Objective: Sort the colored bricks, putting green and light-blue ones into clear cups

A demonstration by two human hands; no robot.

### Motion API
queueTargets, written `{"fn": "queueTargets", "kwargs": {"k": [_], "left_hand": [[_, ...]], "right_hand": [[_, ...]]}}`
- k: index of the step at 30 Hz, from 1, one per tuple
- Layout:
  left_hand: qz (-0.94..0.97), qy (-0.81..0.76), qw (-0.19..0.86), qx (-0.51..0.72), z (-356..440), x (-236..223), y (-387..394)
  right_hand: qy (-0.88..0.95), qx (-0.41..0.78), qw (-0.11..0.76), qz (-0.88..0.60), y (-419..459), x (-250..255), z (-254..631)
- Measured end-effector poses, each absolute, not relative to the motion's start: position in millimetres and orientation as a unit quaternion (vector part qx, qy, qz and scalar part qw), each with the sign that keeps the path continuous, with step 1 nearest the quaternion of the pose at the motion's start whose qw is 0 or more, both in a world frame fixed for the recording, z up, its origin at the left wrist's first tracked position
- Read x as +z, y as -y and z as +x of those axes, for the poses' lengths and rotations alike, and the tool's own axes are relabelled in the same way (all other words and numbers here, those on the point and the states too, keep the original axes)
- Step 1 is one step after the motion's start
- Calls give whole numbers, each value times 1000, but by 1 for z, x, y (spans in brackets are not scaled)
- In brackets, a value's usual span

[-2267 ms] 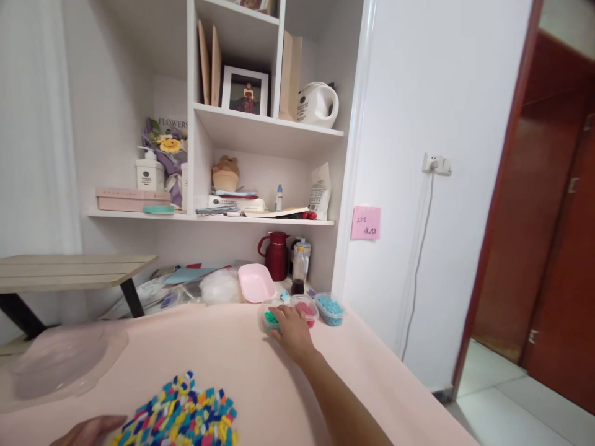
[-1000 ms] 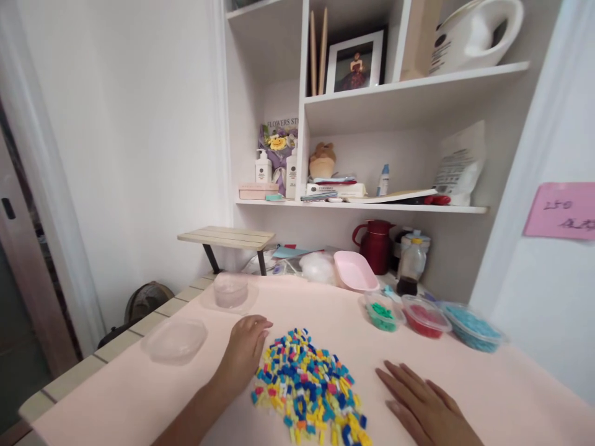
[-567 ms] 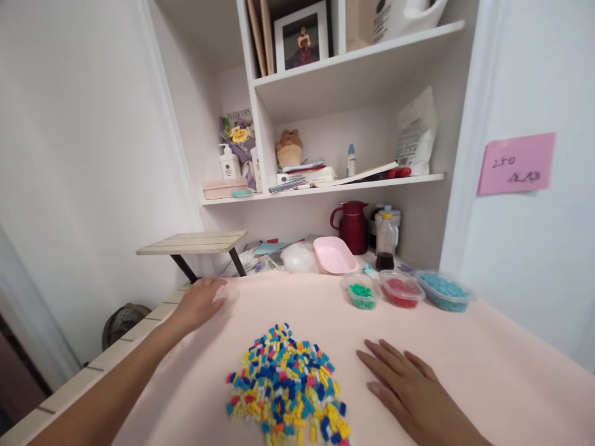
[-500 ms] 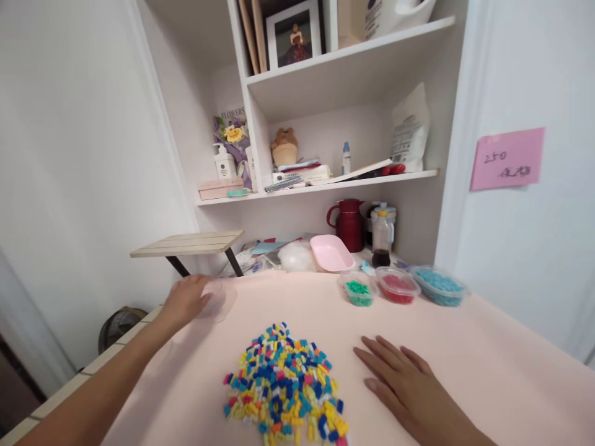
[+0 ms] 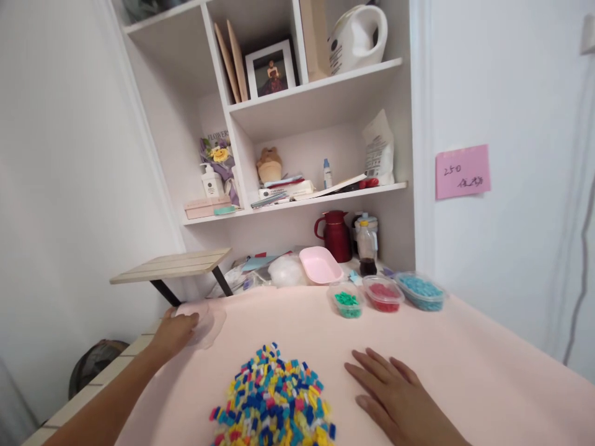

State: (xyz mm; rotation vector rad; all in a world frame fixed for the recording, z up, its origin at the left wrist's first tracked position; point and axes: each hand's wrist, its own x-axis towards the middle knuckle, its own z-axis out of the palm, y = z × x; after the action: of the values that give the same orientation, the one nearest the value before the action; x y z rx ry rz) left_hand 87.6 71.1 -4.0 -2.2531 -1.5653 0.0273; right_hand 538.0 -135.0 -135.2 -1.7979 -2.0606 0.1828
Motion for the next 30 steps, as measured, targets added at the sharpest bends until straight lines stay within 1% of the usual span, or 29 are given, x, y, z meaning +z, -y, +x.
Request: {"fn": "queueTargets", "kwargs": {"k": [6,12,15,19,21,23,25,26,28,30], "left_hand": [[-836,497,233,-7,87,-2,-61],[-867,434,237,-53,95,18,-48],[-882,400,235,-86,113,29,-42],[-900,352,207,-154,163,38,-21],[-913,323,180,-172,195,39,-7],[-921,301,160,-192,228,37,6],[-932,270,140,-197,258,34,16],[-939,255,129,-193,272,31,20],[-953,232,108,-164,296,24,26],[-965,212,97,-118,315,14,29]], "right_hand": [[737,63,213,-638,134,-135,538],[735,80,215,-638,142,-113,529],[738,89,207,-636,144,-105,526],[733,105,214,-637,144,-105,527],[726,117,269,-622,144,-107,528],[692,133,384,-597,143,-109,531],[615,151,508,-583,143,-110,534],[569,159,556,-585,142,-111,536],[494,174,610,-595,142,-110,538],[459,182,629,-600,141,-109,538]]}}
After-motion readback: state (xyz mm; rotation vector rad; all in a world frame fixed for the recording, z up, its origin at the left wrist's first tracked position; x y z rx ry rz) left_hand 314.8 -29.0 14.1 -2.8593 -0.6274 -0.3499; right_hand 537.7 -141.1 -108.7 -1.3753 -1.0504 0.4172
